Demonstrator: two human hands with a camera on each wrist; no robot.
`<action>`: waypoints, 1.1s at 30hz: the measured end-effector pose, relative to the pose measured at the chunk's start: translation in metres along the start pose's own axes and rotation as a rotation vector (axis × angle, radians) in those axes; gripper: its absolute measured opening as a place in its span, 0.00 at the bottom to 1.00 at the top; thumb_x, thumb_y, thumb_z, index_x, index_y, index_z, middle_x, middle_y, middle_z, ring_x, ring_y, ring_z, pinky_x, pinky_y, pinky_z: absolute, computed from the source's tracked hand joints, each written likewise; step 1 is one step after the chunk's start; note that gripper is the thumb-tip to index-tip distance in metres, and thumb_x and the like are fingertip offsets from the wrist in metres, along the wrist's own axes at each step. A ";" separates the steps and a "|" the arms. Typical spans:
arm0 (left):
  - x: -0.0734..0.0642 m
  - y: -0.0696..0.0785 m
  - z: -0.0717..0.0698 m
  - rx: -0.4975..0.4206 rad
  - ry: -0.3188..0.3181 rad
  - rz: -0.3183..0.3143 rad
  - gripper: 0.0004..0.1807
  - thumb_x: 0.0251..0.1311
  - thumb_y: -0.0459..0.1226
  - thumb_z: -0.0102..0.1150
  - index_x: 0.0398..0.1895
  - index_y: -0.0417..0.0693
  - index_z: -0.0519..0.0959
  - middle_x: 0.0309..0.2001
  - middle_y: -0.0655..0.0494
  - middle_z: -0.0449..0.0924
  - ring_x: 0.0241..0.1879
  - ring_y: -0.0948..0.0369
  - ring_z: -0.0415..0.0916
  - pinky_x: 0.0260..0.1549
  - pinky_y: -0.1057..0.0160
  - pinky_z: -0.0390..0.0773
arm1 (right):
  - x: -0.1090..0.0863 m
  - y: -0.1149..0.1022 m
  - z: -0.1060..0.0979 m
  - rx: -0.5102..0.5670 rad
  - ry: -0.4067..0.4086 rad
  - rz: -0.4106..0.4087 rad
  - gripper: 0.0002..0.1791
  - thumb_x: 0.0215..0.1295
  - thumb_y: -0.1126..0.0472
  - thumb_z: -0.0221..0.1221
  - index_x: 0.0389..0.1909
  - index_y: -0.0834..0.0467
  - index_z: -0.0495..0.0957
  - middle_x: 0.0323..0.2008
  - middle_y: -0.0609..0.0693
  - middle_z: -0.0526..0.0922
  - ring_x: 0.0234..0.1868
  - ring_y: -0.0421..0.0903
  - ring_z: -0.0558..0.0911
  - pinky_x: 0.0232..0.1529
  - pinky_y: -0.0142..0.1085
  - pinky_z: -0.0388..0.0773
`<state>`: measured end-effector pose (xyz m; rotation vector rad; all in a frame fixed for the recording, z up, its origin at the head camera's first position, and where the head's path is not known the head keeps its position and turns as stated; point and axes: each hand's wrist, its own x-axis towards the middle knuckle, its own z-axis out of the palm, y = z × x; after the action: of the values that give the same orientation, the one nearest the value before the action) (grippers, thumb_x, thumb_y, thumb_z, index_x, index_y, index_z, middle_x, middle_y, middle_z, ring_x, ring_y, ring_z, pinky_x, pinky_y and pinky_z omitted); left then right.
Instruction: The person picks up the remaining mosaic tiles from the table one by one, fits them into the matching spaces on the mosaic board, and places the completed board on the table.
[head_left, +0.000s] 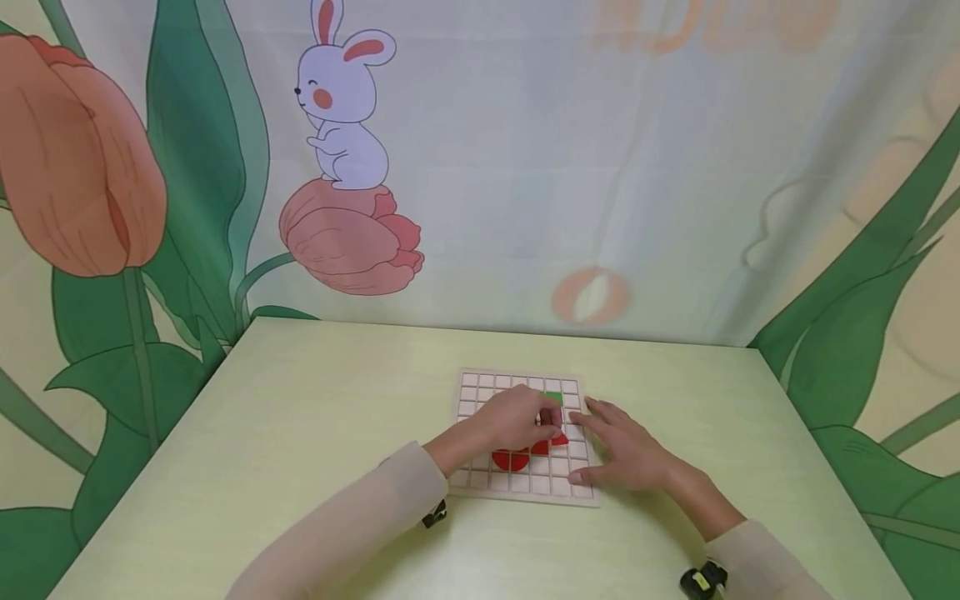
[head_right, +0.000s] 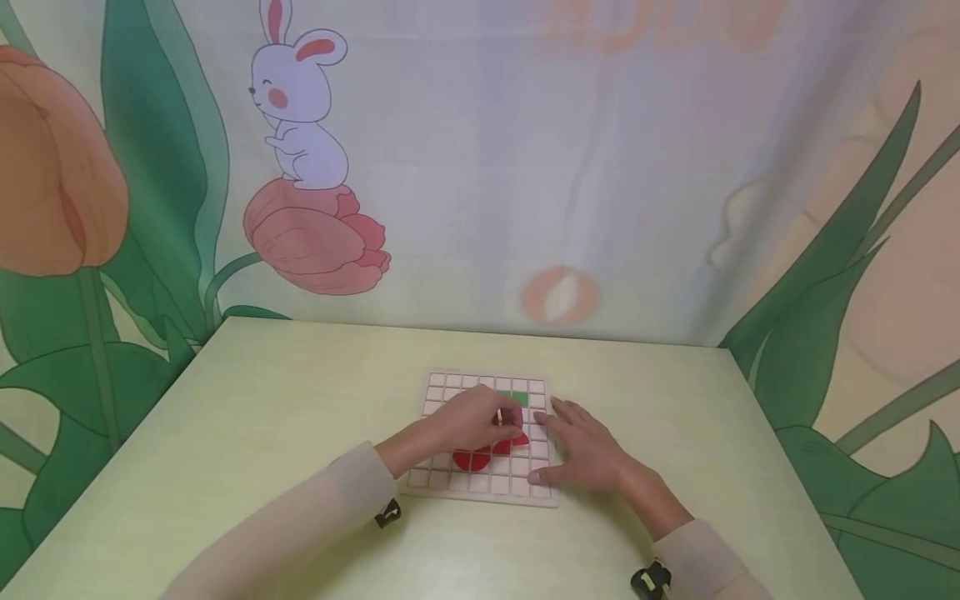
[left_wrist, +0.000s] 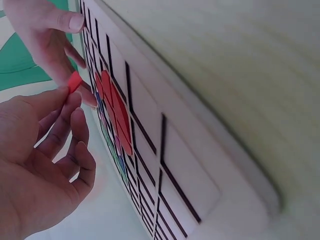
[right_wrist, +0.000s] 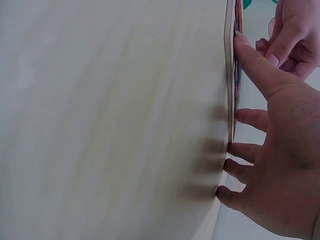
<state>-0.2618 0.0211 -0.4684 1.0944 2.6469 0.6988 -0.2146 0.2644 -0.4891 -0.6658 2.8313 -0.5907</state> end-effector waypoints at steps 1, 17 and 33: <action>0.001 0.000 0.000 0.002 0.000 -0.002 0.05 0.72 0.44 0.68 0.36 0.63 0.83 0.32 0.71 0.80 0.32 0.67 0.75 0.37 0.67 0.75 | 0.000 0.001 0.000 0.000 0.001 -0.004 0.56 0.57 0.31 0.73 0.80 0.56 0.65 0.82 0.64 0.54 0.81 0.69 0.54 0.73 0.70 0.57; 0.004 0.000 0.005 0.061 -0.050 -0.001 0.05 0.71 0.44 0.69 0.35 0.61 0.83 0.30 0.70 0.79 0.33 0.67 0.74 0.36 0.68 0.76 | 0.001 0.000 0.000 -0.004 0.009 -0.022 0.56 0.57 0.30 0.72 0.79 0.56 0.66 0.82 0.65 0.55 0.80 0.70 0.55 0.73 0.70 0.58; 0.009 0.005 0.009 0.123 -0.084 -0.025 0.05 0.71 0.44 0.70 0.36 0.61 0.84 0.31 0.70 0.79 0.32 0.67 0.75 0.35 0.67 0.76 | -0.003 -0.001 -0.003 0.012 0.008 -0.018 0.56 0.57 0.32 0.73 0.79 0.58 0.66 0.82 0.66 0.55 0.80 0.70 0.55 0.72 0.70 0.58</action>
<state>-0.2619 0.0337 -0.4736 1.0939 2.6567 0.4803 -0.2127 0.2662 -0.4858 -0.6893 2.8292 -0.6145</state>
